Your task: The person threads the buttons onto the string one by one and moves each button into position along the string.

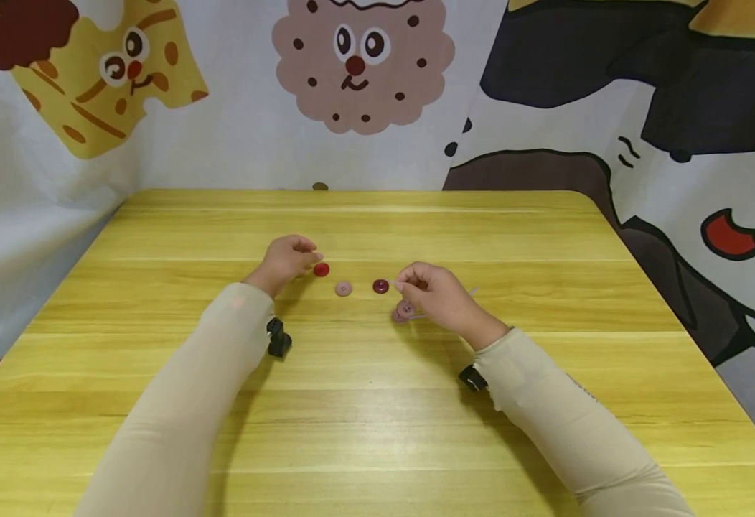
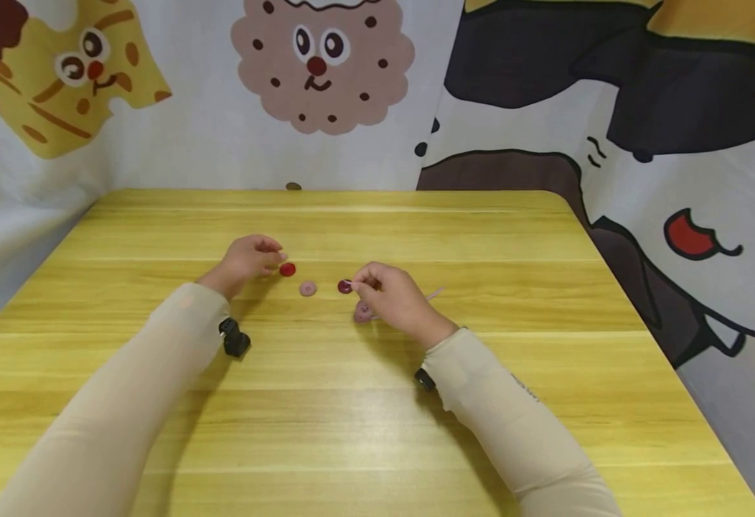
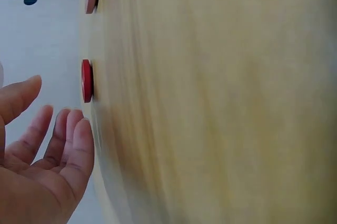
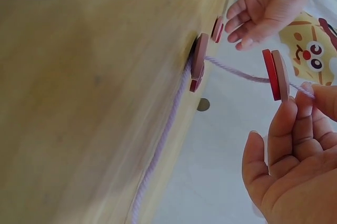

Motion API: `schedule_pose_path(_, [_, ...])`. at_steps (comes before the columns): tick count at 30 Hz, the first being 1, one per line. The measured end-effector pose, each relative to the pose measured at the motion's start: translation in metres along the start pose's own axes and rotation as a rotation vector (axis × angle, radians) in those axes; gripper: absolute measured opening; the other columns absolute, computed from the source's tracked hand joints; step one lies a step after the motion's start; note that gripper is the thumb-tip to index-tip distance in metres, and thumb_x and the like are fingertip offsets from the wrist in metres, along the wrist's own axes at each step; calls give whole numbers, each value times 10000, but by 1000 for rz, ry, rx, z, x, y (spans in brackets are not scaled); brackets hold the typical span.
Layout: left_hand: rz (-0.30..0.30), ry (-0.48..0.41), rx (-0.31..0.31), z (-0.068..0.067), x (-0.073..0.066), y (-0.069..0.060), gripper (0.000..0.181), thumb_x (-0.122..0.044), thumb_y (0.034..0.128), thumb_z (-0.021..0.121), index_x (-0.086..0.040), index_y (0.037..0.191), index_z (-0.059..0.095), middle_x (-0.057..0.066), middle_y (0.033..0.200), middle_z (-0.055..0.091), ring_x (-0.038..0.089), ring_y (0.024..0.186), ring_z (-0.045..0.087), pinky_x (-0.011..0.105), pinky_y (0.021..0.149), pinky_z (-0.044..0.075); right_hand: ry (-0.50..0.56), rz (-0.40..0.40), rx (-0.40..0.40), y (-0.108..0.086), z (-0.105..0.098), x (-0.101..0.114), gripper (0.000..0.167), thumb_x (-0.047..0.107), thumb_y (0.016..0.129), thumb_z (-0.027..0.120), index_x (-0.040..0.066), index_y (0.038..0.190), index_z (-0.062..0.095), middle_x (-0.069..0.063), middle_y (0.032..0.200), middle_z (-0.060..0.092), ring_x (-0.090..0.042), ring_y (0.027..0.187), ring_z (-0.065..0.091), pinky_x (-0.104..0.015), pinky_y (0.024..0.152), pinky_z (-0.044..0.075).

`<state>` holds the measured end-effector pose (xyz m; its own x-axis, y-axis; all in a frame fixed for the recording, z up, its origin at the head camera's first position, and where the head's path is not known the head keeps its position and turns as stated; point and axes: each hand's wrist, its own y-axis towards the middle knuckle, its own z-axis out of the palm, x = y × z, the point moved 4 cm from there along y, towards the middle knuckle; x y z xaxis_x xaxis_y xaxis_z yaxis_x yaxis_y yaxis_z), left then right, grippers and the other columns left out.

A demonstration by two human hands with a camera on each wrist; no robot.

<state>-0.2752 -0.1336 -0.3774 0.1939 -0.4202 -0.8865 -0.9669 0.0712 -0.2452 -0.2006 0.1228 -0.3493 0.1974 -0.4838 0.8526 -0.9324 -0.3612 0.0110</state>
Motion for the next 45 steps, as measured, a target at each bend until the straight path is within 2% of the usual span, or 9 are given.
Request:
schedule_pose_path(11, [22, 117, 35, 4, 0, 4, 387, -110, 944, 618, 48, 1278, 502, 197, 1254, 519, 272, 1031, 493, 343, 848, 449, -1, -7, 6, -1, -1, 2, 192, 154, 985, 565, -22, 1043, 617, -92, 833, 617, -172, 730, 541, -314, 715, 480])
schedule_pose_path(17, [12, 179, 55, 6, 1, 6, 408, -118, 921, 655, 36, 1271, 512, 174, 1194, 538, 256, 983, 492, 334, 828, 434, -2, 1, 11, -1, -1, 1, 191, 152, 986, 563, -20, 1047, 620, -89, 832, 616, -176, 734, 547, -319, 708, 484])
schedule_pose_path(22, [22, 207, 70, 7, -1, 5, 423, -88, 902, 678, 49, 1269, 516, 172, 1178, 535, 251, 1001, 485, 333, 844, 427, 4, 14, 18, -1, -2, 1, 196, 155, 989, 557, -18, 1057, 621, -86, 829, 611, -182, 735, 549, -320, 705, 489])
schedule_pose_path(30, [21, 276, 85, 11, -4, 3, 423, -21, 869, 696, 52, 1249, 525, 203, 1258, 542, 282, 1089, 506, 360, 911, 441, 5, 5, 23, -1, -2, 0, 187, 142, 990, 555, -23, 1050, 622, -85, 806, 595, -174, 710, 532, -299, 670, 475])
schedule_pose_path(40, [44, 368, 82, 13, -5, 3, 390, -29, 864, 709, 59, 1208, 549, 207, 1230, 548, 294, 1090, 500, 392, 956, 432, 38, 1, 28, -2, -1, 2, 189, 134, 986, 563, -33, 1057, 616, -93, 853, 599, -187, 737, 555, -316, 720, 495])
schedule_pose_path(45, [53, 408, 83, 13, -6, 4, 361, -47, 870, 709, 61, 1183, 565, 210, 1207, 567, 294, 1076, 512, 388, 935, 442, 44, -5, 29, -2, -1, 3, 186, 130, 986, 562, -37, 1052, 611, -97, 854, 601, -185, 740, 560, -329, 741, 495])
